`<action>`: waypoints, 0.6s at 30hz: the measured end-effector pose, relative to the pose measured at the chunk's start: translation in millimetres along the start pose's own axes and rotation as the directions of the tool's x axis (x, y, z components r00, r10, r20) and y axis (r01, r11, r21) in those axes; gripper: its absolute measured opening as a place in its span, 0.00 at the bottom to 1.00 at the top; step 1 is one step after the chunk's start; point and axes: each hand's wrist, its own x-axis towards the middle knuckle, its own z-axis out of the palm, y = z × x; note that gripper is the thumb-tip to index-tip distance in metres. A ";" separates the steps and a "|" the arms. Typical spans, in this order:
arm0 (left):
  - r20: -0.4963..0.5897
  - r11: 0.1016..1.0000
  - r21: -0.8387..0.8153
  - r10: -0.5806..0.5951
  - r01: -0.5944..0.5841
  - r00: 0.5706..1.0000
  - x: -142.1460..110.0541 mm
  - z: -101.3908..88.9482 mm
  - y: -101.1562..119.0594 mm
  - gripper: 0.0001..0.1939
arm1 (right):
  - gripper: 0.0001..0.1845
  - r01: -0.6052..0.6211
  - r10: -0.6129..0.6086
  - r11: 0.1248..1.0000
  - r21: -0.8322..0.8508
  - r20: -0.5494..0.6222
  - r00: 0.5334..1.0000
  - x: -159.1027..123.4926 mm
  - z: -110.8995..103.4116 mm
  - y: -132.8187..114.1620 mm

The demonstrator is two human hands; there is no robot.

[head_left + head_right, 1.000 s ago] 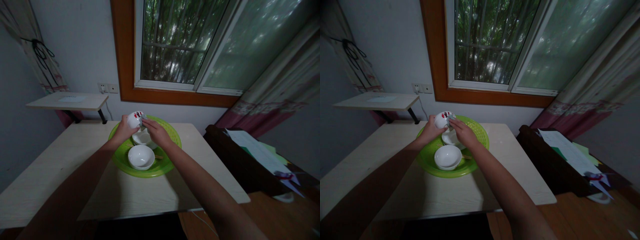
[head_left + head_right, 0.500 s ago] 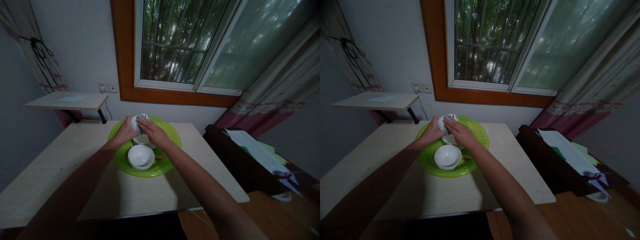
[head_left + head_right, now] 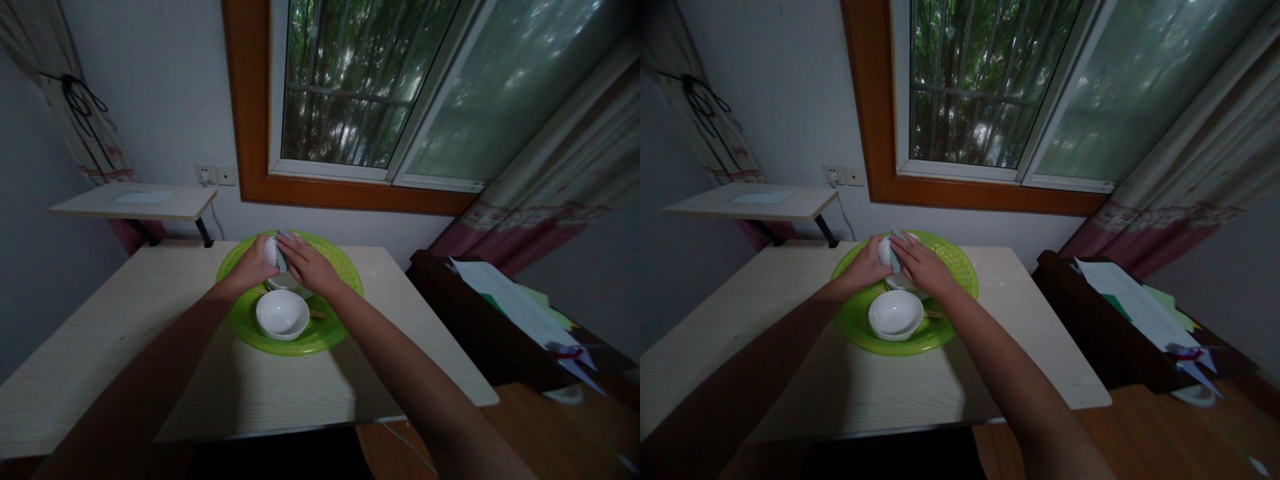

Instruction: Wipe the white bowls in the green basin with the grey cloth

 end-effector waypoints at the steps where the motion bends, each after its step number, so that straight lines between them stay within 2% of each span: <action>1: -0.003 1.000 0.003 -0.008 0.008 1.000 0.0 0.0 0.2 0.31 | 0.30 -0.023 0.023 1.000 -0.003 -0.016 1.000 0.2 0.0 0.6; 5: -0.047 0.997 0.005 -0.076 0.076 0.996 -0.1 0.6 1.7 0.33 | 0.29 -0.215 0.214 0.977 0.008 -0.091 0.972 -2.0 0.8 7.7; 9: -0.092 0.992 -0.002 -0.129 0.130 0.987 0.0 0.1 3.0 0.34 | 0.32 -0.361 0.367 0.929 0.077 -0.085 0.926 -7.1 5.0 16.9; 12: -0.117 0.989 -0.024 -0.145 0.143 0.983 0.3 -2.0 4.6 0.35 | 0.34 -0.395 0.405 0.908 0.138 -0.060 0.912 -9.2 8.3 21.3; 18: -0.158 0.984 -0.097 -0.161 0.147 0.974 0.9 -6.0 6.7 0.37 | 0.37 -0.393 0.396 0.877 0.276 0.044 0.917 -10.6 11.6 22.5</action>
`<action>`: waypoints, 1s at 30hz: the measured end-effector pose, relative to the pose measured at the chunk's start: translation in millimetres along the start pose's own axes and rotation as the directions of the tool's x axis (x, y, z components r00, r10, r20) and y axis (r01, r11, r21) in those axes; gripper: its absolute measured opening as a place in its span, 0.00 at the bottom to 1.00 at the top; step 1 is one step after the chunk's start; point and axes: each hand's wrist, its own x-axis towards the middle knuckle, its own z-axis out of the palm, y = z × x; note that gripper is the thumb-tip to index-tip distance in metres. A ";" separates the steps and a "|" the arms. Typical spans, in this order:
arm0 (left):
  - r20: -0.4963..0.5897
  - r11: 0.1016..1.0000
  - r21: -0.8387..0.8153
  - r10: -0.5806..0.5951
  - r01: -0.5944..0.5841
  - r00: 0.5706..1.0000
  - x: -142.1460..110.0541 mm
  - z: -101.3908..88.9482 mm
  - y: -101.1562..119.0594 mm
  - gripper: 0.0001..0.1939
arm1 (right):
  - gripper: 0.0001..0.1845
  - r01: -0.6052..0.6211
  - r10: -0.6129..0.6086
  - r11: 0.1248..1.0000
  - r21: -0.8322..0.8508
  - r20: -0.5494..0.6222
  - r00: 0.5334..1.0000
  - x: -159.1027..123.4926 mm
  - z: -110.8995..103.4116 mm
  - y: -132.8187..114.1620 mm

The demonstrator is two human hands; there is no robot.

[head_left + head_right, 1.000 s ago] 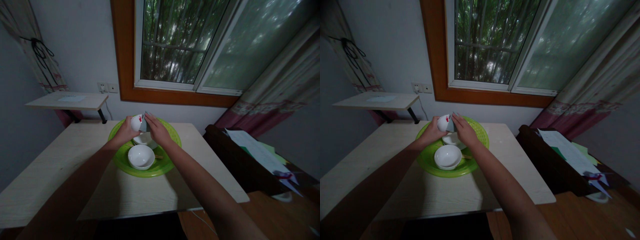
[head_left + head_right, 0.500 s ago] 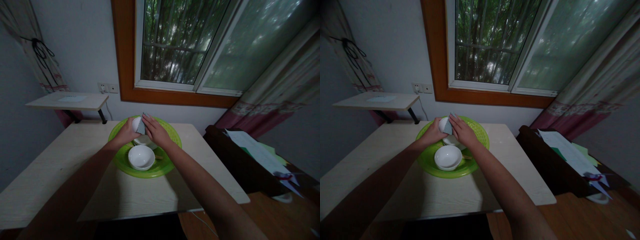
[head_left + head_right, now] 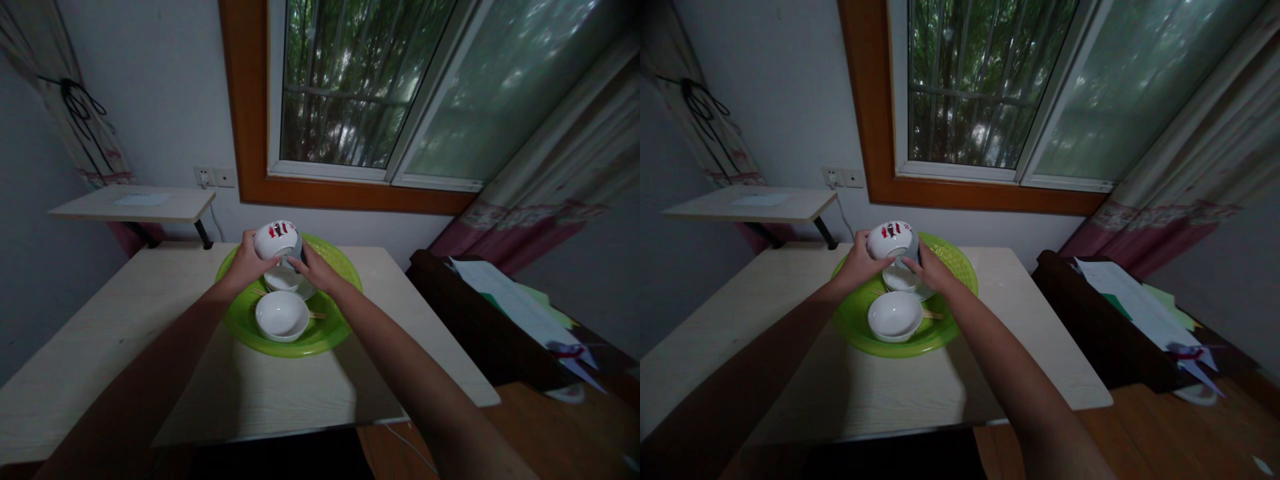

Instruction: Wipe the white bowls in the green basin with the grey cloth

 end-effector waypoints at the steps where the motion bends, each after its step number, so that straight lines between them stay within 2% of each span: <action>1: 0.006 1.000 -0.010 -0.004 0.004 1.000 0.1 -0.2 -0.7 0.37 | 0.39 -0.013 0.013 1.000 0.011 0.010 1.000 -0.3 0.5 0.5; 5: 0.043 0.998 -0.058 -0.003 0.005 0.999 0.6 -0.4 -5.9 0.39 | 0.42 -0.055 0.056 0.997 0.045 -0.006 0.998 -0.8 1.6 2.7; 10: 0.083 0.993 -0.114 -0.002 0.011 0.997 1.8 0.0 -10.4 0.39 | 0.41 -0.044 0.049 0.990 0.137 -0.034 0.998 -0.7 0.3 -0.3; 13: 0.098 0.991 -0.129 -0.010 0.023 0.995 2.4 1.7 -12.6 0.40 | 0.40 -0.050 0.062 0.987 0.149 -0.078 0.995 -0.5 -0.4 -2.0; 16: 0.120 0.987 -0.163 0.023 -0.003 0.993 2.8 5.2 -17.2 0.41 | 0.44 -0.046 0.067 0.986 0.159 -0.131 0.989 0.1 -1.3 -0.4; 22: 0.130 0.990 -0.107 0.102 -0.088 0.986 2.8 10.0 -23.8 0.46 | 0.49 0.016 -0.007 0.999 0.049 -0.184 0.983 1.2 -5.6 3.3; 27: 0.122 0.987 -0.018 0.160 -0.159 0.980 1.6 9.6 -22.0 0.45 | 0.46 0.089 -0.097 0.994 -0.056 -0.165 0.981 1.1 -8.8 0.2; 30: 0.125 0.986 0.033 0.157 -0.162 0.980 0.8 8.4 -19.4 0.42 | 0.46 0.131 -0.146 0.984 -0.119 -0.131 0.981 0.5 -10.2 -2.4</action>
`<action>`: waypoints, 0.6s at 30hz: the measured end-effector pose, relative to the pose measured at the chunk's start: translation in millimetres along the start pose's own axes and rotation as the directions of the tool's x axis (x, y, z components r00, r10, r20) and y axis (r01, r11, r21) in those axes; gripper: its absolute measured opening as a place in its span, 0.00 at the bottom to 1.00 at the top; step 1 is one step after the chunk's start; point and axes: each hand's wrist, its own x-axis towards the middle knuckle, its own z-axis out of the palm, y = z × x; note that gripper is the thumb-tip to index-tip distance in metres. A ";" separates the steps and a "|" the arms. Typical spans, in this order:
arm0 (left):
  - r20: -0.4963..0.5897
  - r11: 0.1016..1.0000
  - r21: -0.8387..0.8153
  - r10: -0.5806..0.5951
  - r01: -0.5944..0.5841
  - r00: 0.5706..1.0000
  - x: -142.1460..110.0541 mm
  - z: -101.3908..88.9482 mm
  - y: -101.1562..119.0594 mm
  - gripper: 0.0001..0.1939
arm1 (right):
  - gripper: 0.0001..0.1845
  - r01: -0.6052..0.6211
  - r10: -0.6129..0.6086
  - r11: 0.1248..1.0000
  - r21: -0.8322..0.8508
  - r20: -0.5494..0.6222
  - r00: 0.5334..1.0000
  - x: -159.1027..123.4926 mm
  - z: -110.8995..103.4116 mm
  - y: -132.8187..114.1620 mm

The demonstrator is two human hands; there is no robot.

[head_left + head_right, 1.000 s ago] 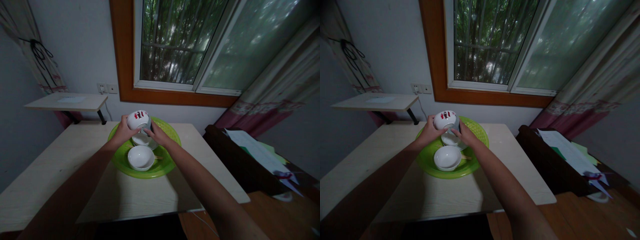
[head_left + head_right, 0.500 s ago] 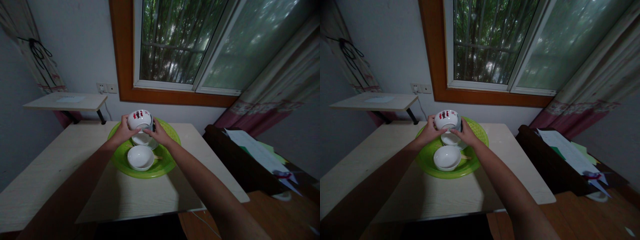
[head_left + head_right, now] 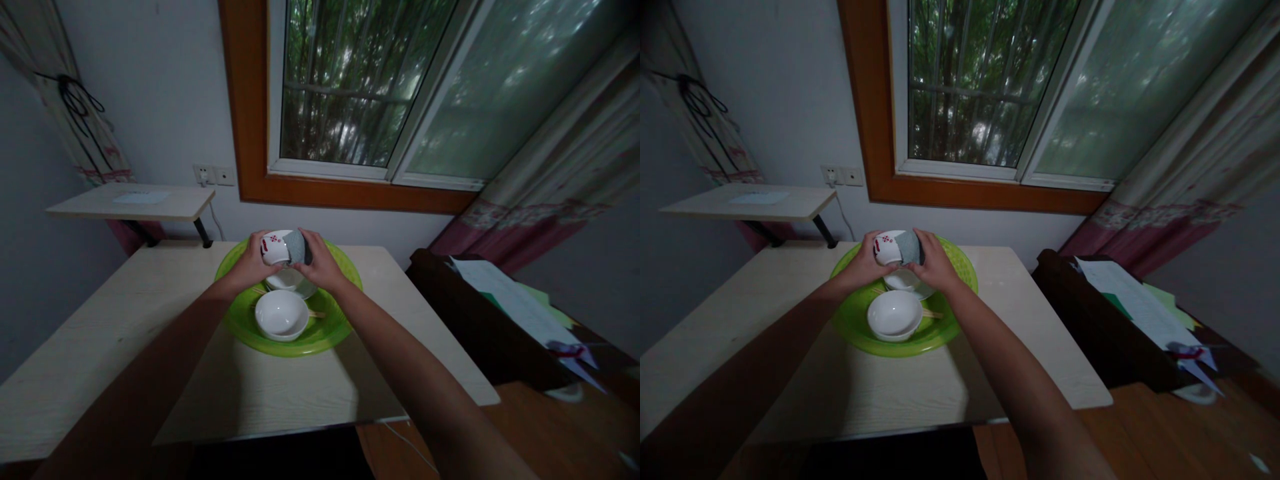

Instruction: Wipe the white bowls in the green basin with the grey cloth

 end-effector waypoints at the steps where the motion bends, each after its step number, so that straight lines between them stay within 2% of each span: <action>1: 0.002 1.000 0.006 -0.013 0.013 1.000 -0.2 -0.7 1.5 0.41 | 0.46 0.010 -0.010 1.000 -0.018 0.010 1.000 -0.1 -0.5 -0.6; 5: 0.042 0.994 0.020 -0.106 0.105 0.993 -0.5 -4.9 11.2 0.33 | 0.47 0.026 -0.025 0.997 -0.066 0.027 0.999 -0.5 -2.6 -2.5; 12: -0.010 0.975 0.042 -0.220 0.220 0.975 2.1 -9.4 23.1 0.31 | 0.44 0.164 -0.150 0.970 -0.178 0.090 0.985 -0.2 -3.1 -18.0; 18: 0.046 0.980 0.028 -0.201 0.199 0.979 2.6 -8.8 18.9 0.28 | 0.37 0.264 -0.221 0.936 -0.234 0.195 0.956 0.5 -2.0 -29.0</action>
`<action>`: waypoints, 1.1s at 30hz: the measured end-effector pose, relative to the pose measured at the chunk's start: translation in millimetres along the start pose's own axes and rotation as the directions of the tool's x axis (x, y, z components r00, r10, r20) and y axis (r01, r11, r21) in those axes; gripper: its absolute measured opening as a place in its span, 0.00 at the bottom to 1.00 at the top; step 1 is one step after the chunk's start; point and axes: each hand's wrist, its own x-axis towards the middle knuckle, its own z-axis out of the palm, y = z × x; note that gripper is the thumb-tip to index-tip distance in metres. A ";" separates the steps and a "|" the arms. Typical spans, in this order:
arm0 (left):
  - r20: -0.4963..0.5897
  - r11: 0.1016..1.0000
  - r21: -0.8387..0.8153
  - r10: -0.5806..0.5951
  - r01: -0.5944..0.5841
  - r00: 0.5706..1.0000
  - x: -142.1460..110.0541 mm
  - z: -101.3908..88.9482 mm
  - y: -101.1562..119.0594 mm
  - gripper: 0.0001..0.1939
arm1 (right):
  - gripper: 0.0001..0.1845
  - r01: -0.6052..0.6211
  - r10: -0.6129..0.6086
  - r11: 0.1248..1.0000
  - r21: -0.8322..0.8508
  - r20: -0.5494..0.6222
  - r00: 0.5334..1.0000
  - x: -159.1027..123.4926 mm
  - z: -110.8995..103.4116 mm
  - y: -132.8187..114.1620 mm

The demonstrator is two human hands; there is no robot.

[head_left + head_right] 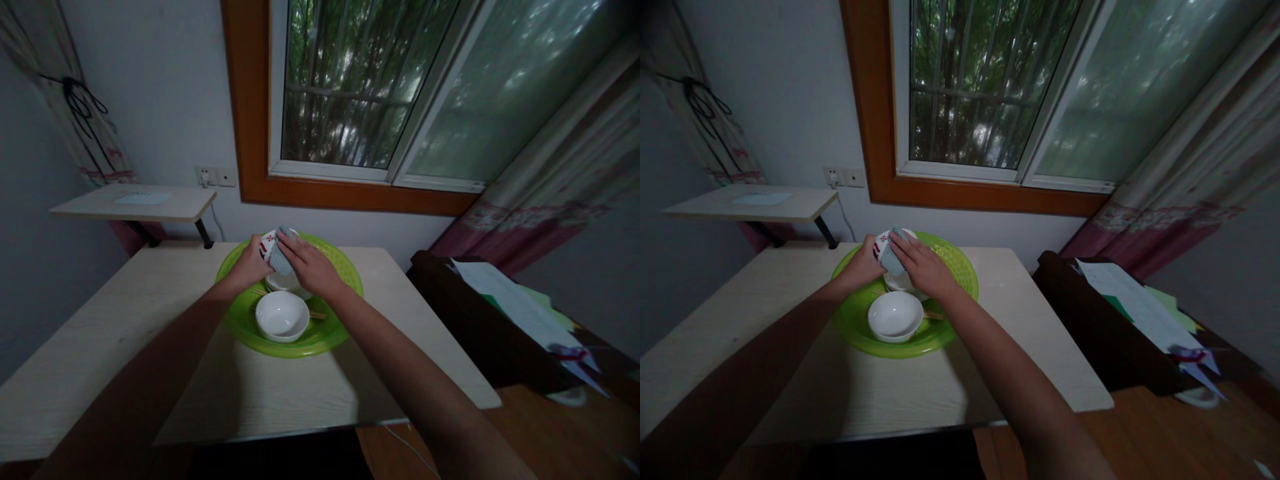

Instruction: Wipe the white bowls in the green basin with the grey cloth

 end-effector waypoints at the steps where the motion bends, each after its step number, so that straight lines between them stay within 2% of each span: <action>1: -0.006 1.000 0.000 0.001 -0.001 1.000 0.0 0.3 -0.4 0.28 | 0.37 -0.007 0.007 1.000 -0.006 -0.001 1.000 -0.1 0.0 0.6; 6: -0.067 0.999 0.013 -0.034 0.035 0.997 -1.1 0.6 1.1 0.30 | 0.42 -0.221 0.221 0.975 0.014 -0.076 0.972 -4.8 5.9 14.4; 9: -0.060 0.999 0.036 -0.028 0.030 0.998 -1.6 0.4 1.8 0.30 | 0.43 -0.286 0.289 0.957 0.049 -0.072 0.955 -7.8 10.4 21.4; 13: -0.053 0.996 0.084 -0.023 0.027 0.998 -1.1 1.6 0.5 0.29 | 0.43 -0.211 0.214 0.976 0.057 -0.070 0.974 -7.4 10.1 17.4; 17: 0.000 0.994 0.104 0.038 -0.038 0.999 -0.9 3.6 -1.6 0.27 | 0.40 -0.075 0.076 0.997 0.028 -0.025 0.997 -4.0 6.5 7.0; 19: 0.011 0.992 0.115 0.058 -0.059 0.998 -1.1 4.1 -1.6 0.26 | 0.39 -0.052 0.052 0.999 0.018 -0.002 0.999 -2.4 5.1 3.8; 24: -0.029 0.993 0.115 0.023 -0.020 0.999 -1.2 2.9 1.4 0.26 | 0.42 -0.181 0.180 0.983 -0.010 -0.066 0.982 -1.1 3.4 7.5; 28: -0.053 0.994 0.110 0.002 0.004 0.999 -0.7 2.3 0.3 0.28 | 0.39 -0.268 0.264 0.963 -0.012 -0.141 0.954 -3.5 3.9 16.8; 33: -0.040 0.995 0.098 -0.001 0.005 0.999 -0.2 2.9 -1.9 0.28 | 0.37 -0.240 0.233 0.969 -0.050 -0.128 0.964 -4.3 3.1 14.3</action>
